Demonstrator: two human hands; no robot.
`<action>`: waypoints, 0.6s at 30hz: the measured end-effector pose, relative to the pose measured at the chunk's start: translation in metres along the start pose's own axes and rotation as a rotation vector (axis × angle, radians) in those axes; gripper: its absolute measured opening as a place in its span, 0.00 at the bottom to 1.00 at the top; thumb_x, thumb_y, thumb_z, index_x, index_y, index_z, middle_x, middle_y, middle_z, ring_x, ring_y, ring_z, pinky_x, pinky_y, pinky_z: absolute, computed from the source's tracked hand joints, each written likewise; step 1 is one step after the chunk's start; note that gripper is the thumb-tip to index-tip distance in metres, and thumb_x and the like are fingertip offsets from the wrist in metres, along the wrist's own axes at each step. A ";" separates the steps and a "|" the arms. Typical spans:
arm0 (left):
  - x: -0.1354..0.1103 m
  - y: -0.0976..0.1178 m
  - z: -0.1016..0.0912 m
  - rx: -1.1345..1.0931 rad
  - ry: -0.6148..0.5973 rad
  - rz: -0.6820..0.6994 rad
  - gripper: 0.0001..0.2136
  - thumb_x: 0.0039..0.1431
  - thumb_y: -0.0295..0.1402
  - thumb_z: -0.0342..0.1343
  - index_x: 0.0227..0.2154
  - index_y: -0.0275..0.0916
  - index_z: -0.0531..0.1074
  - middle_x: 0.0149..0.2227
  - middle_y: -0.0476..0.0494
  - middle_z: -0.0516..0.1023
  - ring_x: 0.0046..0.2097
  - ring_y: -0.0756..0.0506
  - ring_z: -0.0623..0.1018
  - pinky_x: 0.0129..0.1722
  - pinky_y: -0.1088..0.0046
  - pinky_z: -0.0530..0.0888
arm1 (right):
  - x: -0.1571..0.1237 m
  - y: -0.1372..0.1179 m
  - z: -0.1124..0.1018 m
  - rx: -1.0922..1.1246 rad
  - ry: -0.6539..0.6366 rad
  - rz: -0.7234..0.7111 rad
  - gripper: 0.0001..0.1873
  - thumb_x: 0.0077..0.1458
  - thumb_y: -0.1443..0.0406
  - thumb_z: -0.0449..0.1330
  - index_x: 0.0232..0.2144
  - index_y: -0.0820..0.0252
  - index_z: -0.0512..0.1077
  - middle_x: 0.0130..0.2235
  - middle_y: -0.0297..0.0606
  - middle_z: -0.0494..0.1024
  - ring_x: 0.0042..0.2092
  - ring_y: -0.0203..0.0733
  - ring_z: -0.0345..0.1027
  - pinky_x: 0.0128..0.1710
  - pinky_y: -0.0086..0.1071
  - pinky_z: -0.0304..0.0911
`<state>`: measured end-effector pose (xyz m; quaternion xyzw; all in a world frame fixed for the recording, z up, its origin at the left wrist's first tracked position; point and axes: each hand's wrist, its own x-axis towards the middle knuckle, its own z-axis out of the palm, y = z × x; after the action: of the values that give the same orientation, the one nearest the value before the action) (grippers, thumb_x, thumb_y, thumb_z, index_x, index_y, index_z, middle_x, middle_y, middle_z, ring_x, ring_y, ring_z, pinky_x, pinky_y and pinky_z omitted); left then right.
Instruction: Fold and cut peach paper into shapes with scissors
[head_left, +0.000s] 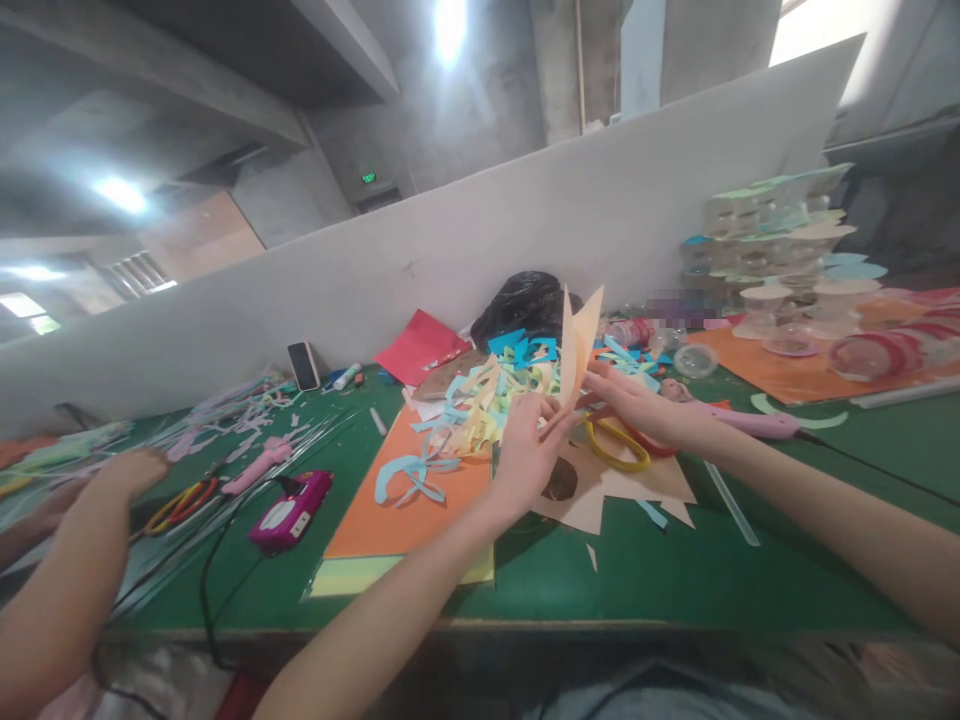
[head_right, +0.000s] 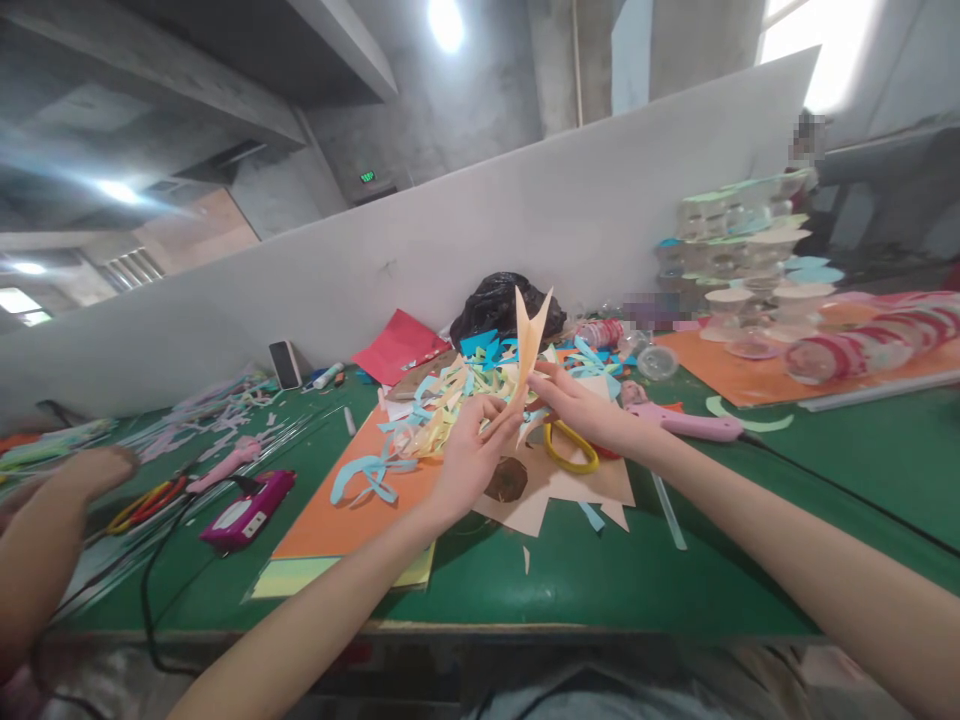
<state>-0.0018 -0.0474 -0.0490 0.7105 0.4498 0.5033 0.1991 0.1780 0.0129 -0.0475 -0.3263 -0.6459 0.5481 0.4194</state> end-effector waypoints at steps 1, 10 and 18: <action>0.000 0.000 0.000 0.006 -0.008 -0.005 0.16 0.63 0.46 0.56 0.27 0.41 0.63 0.34 0.47 0.70 0.41 0.44 0.69 0.44 0.67 0.65 | 0.000 0.000 0.000 0.003 -0.007 0.006 0.22 0.63 0.47 0.54 0.53 0.49 0.66 0.54 0.39 0.75 0.49 0.43 0.74 0.45 0.36 0.74; -0.001 -0.002 0.004 0.153 -0.081 0.106 0.17 0.71 0.43 0.38 0.27 0.42 0.58 0.30 0.46 0.64 0.38 0.44 0.66 0.41 0.65 0.63 | -0.003 -0.005 0.003 0.020 0.032 0.045 0.16 0.62 0.50 0.57 0.45 0.52 0.66 0.48 0.37 0.77 0.48 0.43 0.74 0.42 0.32 0.73; 0.000 -0.004 0.004 0.250 -0.139 0.067 0.15 0.71 0.40 0.40 0.27 0.42 0.59 0.32 0.46 0.67 0.40 0.43 0.68 0.43 0.64 0.65 | -0.002 0.001 0.001 0.012 0.026 0.034 0.20 0.63 0.47 0.54 0.51 0.50 0.66 0.51 0.38 0.75 0.51 0.42 0.73 0.47 0.33 0.73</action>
<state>-0.0001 -0.0447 -0.0532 0.7775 0.4703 0.3992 0.1228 0.1783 0.0110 -0.0487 -0.3419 -0.6314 0.5548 0.4201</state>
